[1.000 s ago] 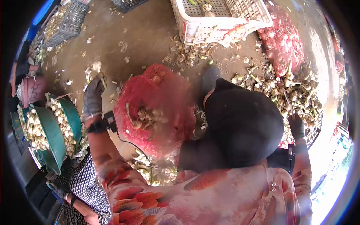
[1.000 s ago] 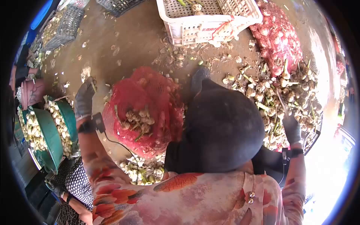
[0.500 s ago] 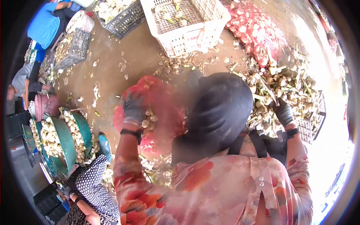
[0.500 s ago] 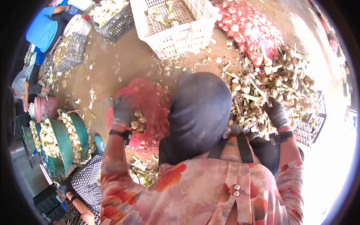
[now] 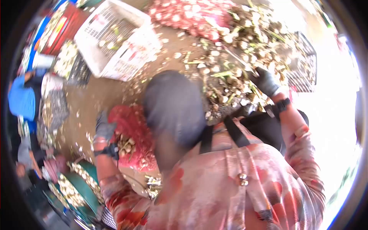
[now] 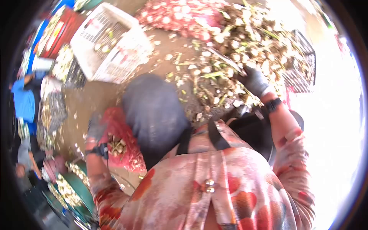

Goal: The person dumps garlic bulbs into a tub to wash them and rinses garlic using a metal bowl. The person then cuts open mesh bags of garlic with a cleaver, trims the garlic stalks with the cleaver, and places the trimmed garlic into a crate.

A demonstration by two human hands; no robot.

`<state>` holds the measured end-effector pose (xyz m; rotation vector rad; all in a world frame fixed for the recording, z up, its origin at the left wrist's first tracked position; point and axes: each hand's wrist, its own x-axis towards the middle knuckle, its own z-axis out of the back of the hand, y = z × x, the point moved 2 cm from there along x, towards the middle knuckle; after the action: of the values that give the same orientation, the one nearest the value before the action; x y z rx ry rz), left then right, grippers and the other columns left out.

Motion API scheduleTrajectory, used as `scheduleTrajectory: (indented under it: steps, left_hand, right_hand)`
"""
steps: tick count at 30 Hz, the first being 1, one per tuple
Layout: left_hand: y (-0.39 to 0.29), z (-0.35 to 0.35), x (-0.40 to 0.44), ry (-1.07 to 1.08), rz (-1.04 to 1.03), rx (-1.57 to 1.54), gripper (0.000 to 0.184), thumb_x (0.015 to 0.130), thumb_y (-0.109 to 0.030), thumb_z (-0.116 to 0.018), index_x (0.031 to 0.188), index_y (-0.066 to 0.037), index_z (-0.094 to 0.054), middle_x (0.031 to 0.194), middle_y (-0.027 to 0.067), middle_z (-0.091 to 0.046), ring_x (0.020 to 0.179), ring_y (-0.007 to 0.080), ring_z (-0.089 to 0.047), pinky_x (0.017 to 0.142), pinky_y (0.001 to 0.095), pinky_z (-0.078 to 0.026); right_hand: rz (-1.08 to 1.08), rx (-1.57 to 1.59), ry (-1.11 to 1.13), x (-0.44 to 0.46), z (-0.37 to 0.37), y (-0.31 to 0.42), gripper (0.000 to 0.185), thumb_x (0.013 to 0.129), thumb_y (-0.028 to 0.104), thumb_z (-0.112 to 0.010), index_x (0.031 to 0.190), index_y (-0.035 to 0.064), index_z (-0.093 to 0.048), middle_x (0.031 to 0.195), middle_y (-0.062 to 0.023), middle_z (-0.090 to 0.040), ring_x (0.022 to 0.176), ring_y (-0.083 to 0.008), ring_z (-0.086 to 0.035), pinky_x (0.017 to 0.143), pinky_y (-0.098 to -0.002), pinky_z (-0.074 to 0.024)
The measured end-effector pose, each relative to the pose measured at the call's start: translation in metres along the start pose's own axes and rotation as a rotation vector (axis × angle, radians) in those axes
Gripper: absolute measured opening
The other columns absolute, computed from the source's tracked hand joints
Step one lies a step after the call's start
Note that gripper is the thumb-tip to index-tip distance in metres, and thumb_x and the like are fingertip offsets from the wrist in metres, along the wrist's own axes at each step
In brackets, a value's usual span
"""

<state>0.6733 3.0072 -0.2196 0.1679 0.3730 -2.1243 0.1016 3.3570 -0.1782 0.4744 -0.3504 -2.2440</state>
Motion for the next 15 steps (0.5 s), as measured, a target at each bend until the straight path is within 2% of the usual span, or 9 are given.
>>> scheduleTrajectory:
  steps: [3,4,5,7,9,10,12,13,15]
  left_hand:
    - [0.004,0.061,0.025,-0.027,-0.026,-0.109,0.070,0.079,-0.020,-0.068,0.139,-0.002,-0.037,0.141,0.0189,-0.038,0.132,0.0311,-0.034,0.110,0.0367,-0.027]
    - [-0.020,0.094,0.036,-0.070,-0.109,-0.099,0.066,0.082,-0.019,-0.066,0.138,-0.002,-0.038,0.137,0.0179,-0.043,0.128,0.0295,-0.039,0.108,0.0359,-0.030]
    - [-0.048,0.131,0.049,-0.114,-0.189,-0.089,0.062,0.084,-0.019,-0.065,0.138,-0.002,-0.039,0.132,0.0168,-0.048,0.124,0.0279,-0.044,0.106,0.0352,-0.032]
    - [-0.148,0.204,0.064,0.021,0.065,-0.227,0.052,0.089,-0.017,-0.060,0.136,-0.003,-0.043,0.125,0.0080,-0.053,0.118,0.0203,-0.047,0.101,0.0285,-0.036]
    - [-0.194,0.245,0.104,0.111,-0.201,-0.339,0.052,0.089,-0.029,-0.060,0.134,-0.005,-0.046,0.120,0.0092,-0.056,0.112,0.0173,-0.051,0.095,0.0292,-0.041]
    - [-0.241,0.263,0.110,0.168,-0.165,-0.279,0.054,0.088,-0.036,-0.059,0.132,-0.006,-0.049,0.115,0.0086,-0.058,0.107,0.0153,-0.053,0.090,0.0282,-0.043]
    - [-0.340,0.249,0.117,0.316,-0.145,-0.261,0.057,0.086,-0.047,-0.059,0.128,-0.008,-0.053,0.107,0.0075,-0.062,0.095,0.0126,-0.058,0.081,0.0267,-0.047]
    - [-0.376,0.234,0.125,0.409,-0.163,-0.305,0.059,0.084,-0.051,-0.059,0.126,-0.008,-0.055,0.102,0.0070,-0.064,0.088,0.0118,-0.060,0.077,0.0263,-0.048]
    - [-0.417,0.162,0.158,0.573,-0.139,-0.260,0.052,0.087,-0.049,-0.057,0.117,-0.007,-0.059,0.093,0.0091,-0.066,0.075,0.0153,-0.062,0.066,0.0287,-0.051]
  right_hand:
    - [0.138,0.270,-0.108,0.022,0.011,-0.011,0.030,0.085,0.029,-0.067,0.097,0.0032,-0.060,0.075,-0.0150,-0.063,0.066,-0.0213,-0.059,0.066,-0.0348,-0.0488]
    - [0.243,0.046,-0.116,0.016,0.035,0.013,0.031,0.086,0.031,-0.067,0.097,0.0032,-0.061,0.073,-0.0130,-0.062,0.064,-0.0172,-0.056,0.064,-0.0342,-0.0484]
    - [0.002,0.239,-0.030,0.010,0.053,0.029,0.031,0.087,0.032,-0.066,0.097,0.0027,-0.061,0.072,-0.0094,-0.061,0.064,-0.0145,-0.054,0.064,-0.0319,-0.0476]
    - [0.014,0.442,-0.077,0.017,0.049,0.015,0.030,0.087,0.030,-0.066,0.096,0.0022,-0.060,0.071,-0.0055,-0.061,0.065,-0.0118,-0.053,0.063,-0.0296,-0.0468]
    - [-0.066,0.435,-0.004,0.010,0.065,0.025,0.023,0.087,0.023,-0.065,0.098,0.0032,-0.061,0.079,-0.0005,-0.062,0.071,-0.0084,-0.052,0.066,-0.0265,-0.0464]
    - [-0.056,0.468,-0.029,0.014,0.059,0.019,0.023,0.087,0.022,-0.065,0.099,0.0032,-0.061,0.082,-0.0002,-0.062,0.073,-0.0077,-0.052,0.068,-0.0262,-0.0465]
    - [-0.050,0.499,-0.027,0.020,0.051,0.010,0.028,0.087,0.025,-0.065,0.102,0.0022,-0.061,0.082,-0.0040,-0.064,0.075,-0.0103,-0.057,0.070,-0.0282,-0.0480]
    - [-0.050,0.420,-0.015,0.025,0.050,0.006,0.035,0.086,0.032,-0.065,0.103,0.0003,-0.060,0.078,-0.0112,-0.065,0.073,-0.0190,-0.062,0.069,-0.0326,-0.0495]
    - [-0.038,0.558,-0.003,0.033,0.042,0.003,0.041,0.085,0.036,-0.065,0.102,-0.0010,-0.060,0.075,-0.0180,-0.064,0.071,-0.0286,-0.064,0.068,-0.0365,-0.0503]
